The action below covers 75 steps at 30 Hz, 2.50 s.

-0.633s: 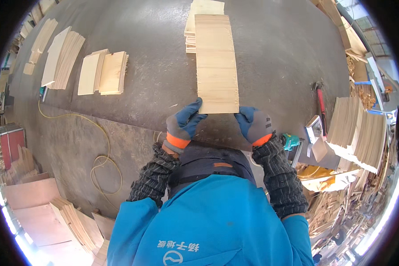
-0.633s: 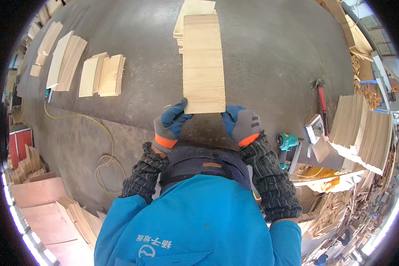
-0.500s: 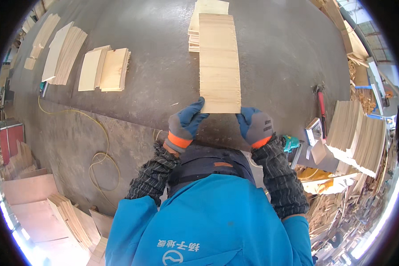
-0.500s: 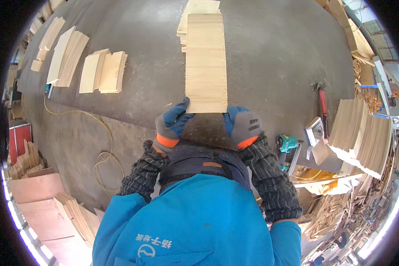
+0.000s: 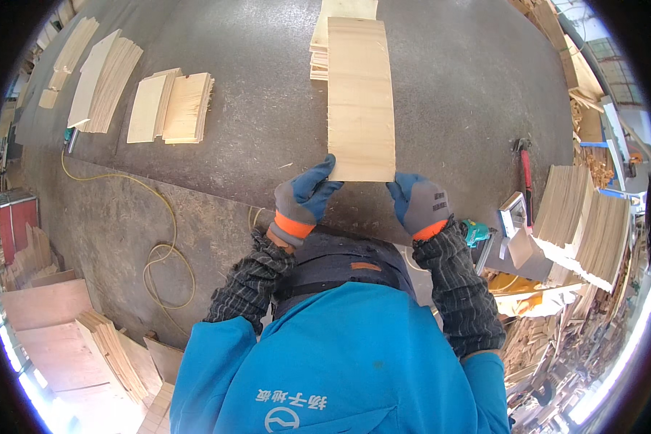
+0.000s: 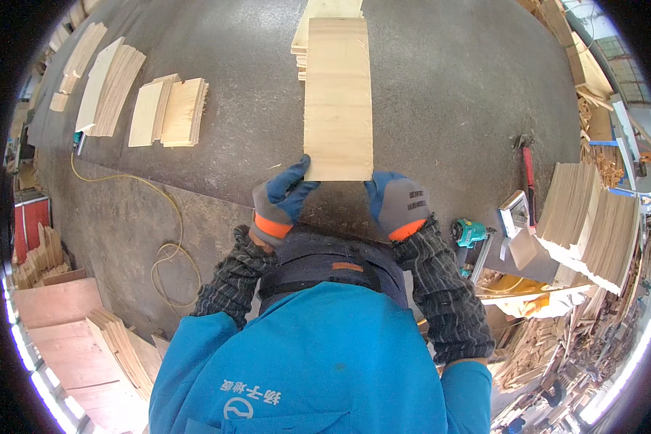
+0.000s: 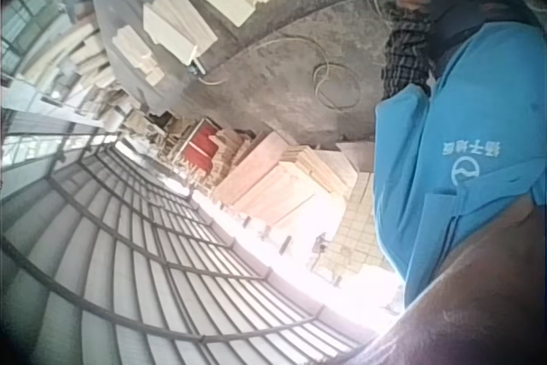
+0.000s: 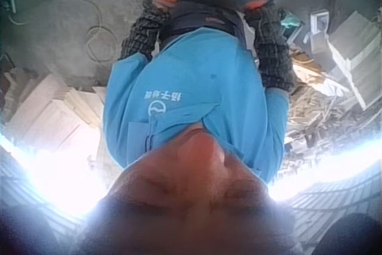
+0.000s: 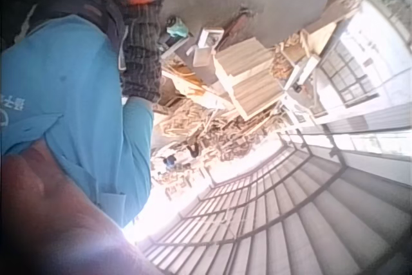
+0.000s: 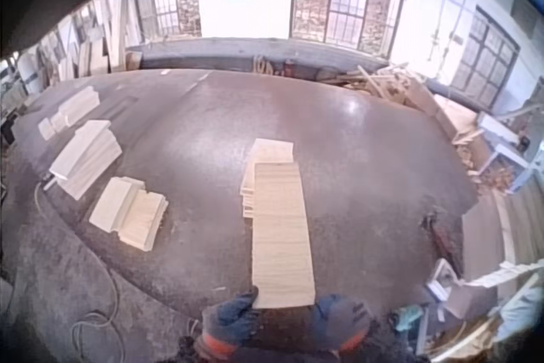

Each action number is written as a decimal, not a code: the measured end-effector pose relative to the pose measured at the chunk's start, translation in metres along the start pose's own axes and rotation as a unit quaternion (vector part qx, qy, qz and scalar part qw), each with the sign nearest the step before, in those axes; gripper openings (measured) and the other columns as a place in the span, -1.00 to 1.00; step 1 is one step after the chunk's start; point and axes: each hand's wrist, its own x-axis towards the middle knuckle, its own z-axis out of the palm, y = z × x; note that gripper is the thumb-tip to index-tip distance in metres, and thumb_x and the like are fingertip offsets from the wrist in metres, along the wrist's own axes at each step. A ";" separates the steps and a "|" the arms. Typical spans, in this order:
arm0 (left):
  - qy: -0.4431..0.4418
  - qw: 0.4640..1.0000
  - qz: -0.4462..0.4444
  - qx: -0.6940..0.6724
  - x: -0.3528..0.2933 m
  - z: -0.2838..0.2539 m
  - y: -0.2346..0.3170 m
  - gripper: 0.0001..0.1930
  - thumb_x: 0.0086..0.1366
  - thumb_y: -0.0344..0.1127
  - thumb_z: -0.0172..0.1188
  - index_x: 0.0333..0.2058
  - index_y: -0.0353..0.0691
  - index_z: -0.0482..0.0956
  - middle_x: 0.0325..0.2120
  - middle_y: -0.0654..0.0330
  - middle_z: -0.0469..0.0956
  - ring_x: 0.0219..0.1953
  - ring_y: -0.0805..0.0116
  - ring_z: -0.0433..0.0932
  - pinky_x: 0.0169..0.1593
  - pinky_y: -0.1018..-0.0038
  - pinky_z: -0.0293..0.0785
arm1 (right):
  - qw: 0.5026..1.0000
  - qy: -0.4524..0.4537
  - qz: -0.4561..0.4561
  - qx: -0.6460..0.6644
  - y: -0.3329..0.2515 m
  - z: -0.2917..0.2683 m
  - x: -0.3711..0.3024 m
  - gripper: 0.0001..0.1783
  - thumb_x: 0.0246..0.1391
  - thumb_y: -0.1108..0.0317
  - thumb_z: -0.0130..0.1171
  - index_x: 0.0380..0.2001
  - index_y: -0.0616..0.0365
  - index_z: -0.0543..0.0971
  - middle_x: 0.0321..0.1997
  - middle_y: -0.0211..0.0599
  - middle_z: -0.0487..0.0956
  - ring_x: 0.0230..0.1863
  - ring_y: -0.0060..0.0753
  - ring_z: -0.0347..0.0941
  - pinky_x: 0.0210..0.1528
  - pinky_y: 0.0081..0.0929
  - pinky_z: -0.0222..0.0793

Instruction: Assembling and stacking wooden boxes using a pneumatic nail gun and a hammer in a woodworking shop.

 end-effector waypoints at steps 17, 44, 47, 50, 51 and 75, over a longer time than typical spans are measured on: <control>0.003 0.999 0.050 -0.019 -0.001 0.001 -0.016 -0.55 0.29 -0.39 0.51 0.15 -0.26 0.69 0.03 -0.05 0.75 -0.02 0.18 0.79 0.02 0.36 0.73 | 0.997 0.013 -0.026 0.067 0.012 -0.002 0.007 -0.74 0.31 0.19 0.27 -0.27 0.20 0.69 -0.32 0.04 0.70 -0.28 0.16 0.65 -0.22 -0.03 0.56; -0.066 0.991 0.102 0.060 0.008 -0.018 -0.002 -0.59 0.23 -0.38 0.55 0.06 -0.29 0.74 -0.01 -0.08 0.76 -0.04 0.12 0.80 0.01 0.35 0.74 | 0.937 -0.028 0.106 0.332 0.020 0.004 -0.001 -0.51 0.31 0.19 0.38 0.20 0.23 0.66 0.03 0.04 0.77 0.02 -0.28 0.73 0.06 -0.34 0.61; -0.048 0.991 0.108 0.070 0.004 -0.016 -0.005 -0.58 0.22 -0.38 0.56 0.06 -0.29 0.74 -0.01 -0.08 0.76 -0.05 0.11 0.81 0.00 0.34 0.74 | 0.942 -0.056 0.107 0.313 0.015 -0.003 0.002 -0.56 0.31 0.22 0.37 0.16 0.22 0.68 -0.02 0.03 0.77 -0.04 -0.24 0.74 0.03 -0.35 0.61; -0.037 0.990 0.115 0.066 0.005 -0.014 -0.005 -0.55 0.24 -0.35 0.53 0.10 -0.26 0.71 -0.14 -0.10 0.77 -0.18 0.02 0.81 -0.14 0.28 0.73 | 0.940 -0.068 0.142 0.303 0.016 -0.003 0.004 -0.59 0.31 0.25 0.36 0.15 0.21 0.69 -0.05 0.01 0.78 -0.06 -0.23 0.73 0.00 -0.33 0.60; -0.031 0.990 0.120 0.066 0.006 -0.013 -0.005 -0.55 0.23 -0.36 0.53 0.10 -0.26 0.70 -0.14 -0.10 0.77 -0.18 0.01 0.81 -0.14 0.27 0.73 | 0.940 -0.068 0.142 0.302 0.017 -0.001 0.004 -0.59 0.31 0.25 0.36 0.15 0.21 0.69 -0.05 0.01 0.78 -0.06 -0.23 0.73 0.00 -0.33 0.60; -0.088 0.993 0.055 0.053 0.015 -0.026 0.004 -0.53 0.27 -0.34 0.54 0.13 -0.31 0.70 0.03 -0.11 0.74 0.04 0.13 0.76 0.10 0.32 0.69 | 0.995 -0.021 -0.022 -0.095 0.001 -0.009 0.003 -0.70 0.41 0.11 0.15 -0.18 0.13 0.65 -0.27 0.02 0.69 -0.20 0.16 0.65 -0.17 0.03 0.56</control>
